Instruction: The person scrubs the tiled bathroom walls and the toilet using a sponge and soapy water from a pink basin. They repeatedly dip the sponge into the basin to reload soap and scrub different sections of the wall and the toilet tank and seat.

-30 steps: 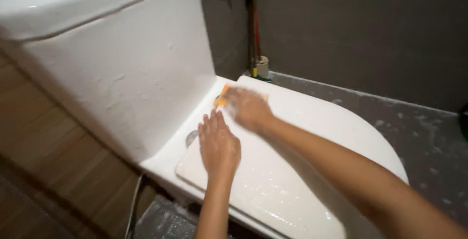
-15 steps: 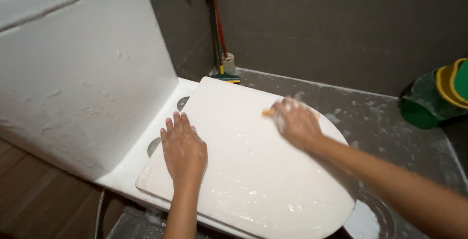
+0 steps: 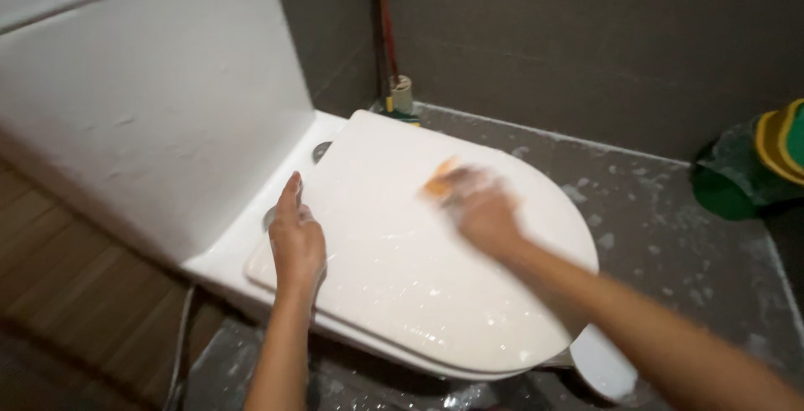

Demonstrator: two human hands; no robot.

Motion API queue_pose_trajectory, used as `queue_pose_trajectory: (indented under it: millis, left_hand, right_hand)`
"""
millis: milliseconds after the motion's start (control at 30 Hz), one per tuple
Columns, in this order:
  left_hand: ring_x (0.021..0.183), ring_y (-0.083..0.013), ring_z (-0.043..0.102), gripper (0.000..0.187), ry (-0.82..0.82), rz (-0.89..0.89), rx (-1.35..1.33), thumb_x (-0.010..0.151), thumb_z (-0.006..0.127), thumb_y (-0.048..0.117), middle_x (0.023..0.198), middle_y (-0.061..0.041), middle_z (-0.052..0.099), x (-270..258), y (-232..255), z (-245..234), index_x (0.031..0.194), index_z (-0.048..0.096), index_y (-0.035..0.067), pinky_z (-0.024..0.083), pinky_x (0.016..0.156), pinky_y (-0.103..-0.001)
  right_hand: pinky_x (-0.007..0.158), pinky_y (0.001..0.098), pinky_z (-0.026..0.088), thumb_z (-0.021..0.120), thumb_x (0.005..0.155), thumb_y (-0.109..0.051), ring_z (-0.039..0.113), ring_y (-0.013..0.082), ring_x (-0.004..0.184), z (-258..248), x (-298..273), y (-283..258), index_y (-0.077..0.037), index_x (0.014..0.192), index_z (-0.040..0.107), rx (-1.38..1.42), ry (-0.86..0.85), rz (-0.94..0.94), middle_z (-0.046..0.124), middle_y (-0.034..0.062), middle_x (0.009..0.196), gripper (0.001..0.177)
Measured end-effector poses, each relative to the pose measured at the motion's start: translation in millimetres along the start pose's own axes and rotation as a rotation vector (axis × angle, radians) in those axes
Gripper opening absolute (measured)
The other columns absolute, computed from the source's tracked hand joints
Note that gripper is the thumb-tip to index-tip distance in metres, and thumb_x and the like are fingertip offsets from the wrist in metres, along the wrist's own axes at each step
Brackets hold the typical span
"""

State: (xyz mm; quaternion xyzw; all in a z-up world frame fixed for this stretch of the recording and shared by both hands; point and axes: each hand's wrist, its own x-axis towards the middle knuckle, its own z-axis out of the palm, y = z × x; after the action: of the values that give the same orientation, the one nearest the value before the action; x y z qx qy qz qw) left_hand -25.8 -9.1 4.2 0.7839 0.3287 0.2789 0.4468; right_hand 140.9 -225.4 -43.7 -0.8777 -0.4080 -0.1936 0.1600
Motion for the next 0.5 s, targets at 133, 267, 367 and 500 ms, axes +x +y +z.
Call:
queue_pose_trajectory:
  millis: [133, 267, 367, 500]
  left_hand:
    - [0.146, -0.0217, 0.039, 0.049, -0.012, -0.065, -0.412, 0.103, 0.041, 0.016, 0.154, -0.008, 0.047, -8, 2, -26, 0.152, 0.039, 0.010, 0.029, 0.119, -0.037]
    - [0.140, -0.0235, 0.051, 0.045, 0.116, -0.085, -0.376, 0.106, 0.045, 0.030, 0.144, -0.012, 0.059, -10, -10, -43, 0.145, 0.049, 0.008, 0.037, 0.117, -0.037]
    - [0.133, -0.0237, 0.059, 0.044, 0.251, -0.013, -0.350, 0.106, 0.044, 0.032, 0.139, -0.012, 0.065, -4, -26, -57, 0.139, 0.057, 0.005, 0.042, 0.113, -0.036]
    - [0.126, -0.0236, 0.063, 0.045, 0.303, 0.005, -0.276, 0.107, 0.042, 0.035, 0.132, -0.010, 0.069, 3, -47, -75, 0.136, 0.060, 0.006, 0.045, 0.110, -0.037]
  right_hand:
    - [0.115, 0.0585, 0.028, 0.051, 0.096, -0.045, 0.048, 0.0420, 0.132, 18, 41, 21, -0.020, 0.124, 0.065, -0.189, 0.335, -0.058, 0.055, 0.0196, 0.144, 0.040]
    - [0.118, 0.0495, 0.036, 0.045, 0.104, -0.031, 0.054, 0.0288, 0.138, 43, 89, -93, -0.019, 0.134, 0.065, 0.263, -0.017, 0.040, 0.056, 0.0095, 0.150, 0.039]
    - [0.117, 0.0466, 0.034, 0.050, 0.094, -0.026, 0.051, 0.0293, 0.140, 43, 65, -187, -0.029, 0.122, 0.073, 0.336, -0.113, -0.158, 0.058, 0.0087, 0.150, 0.037]
    - [0.115, 0.0461, 0.030, 0.054, 0.100, -0.035, 0.045, 0.0284, 0.141, 21, -16, -181, -0.030, 0.132, 0.069, 0.445, -0.111, -0.432, 0.057, 0.0060, 0.148, 0.035]
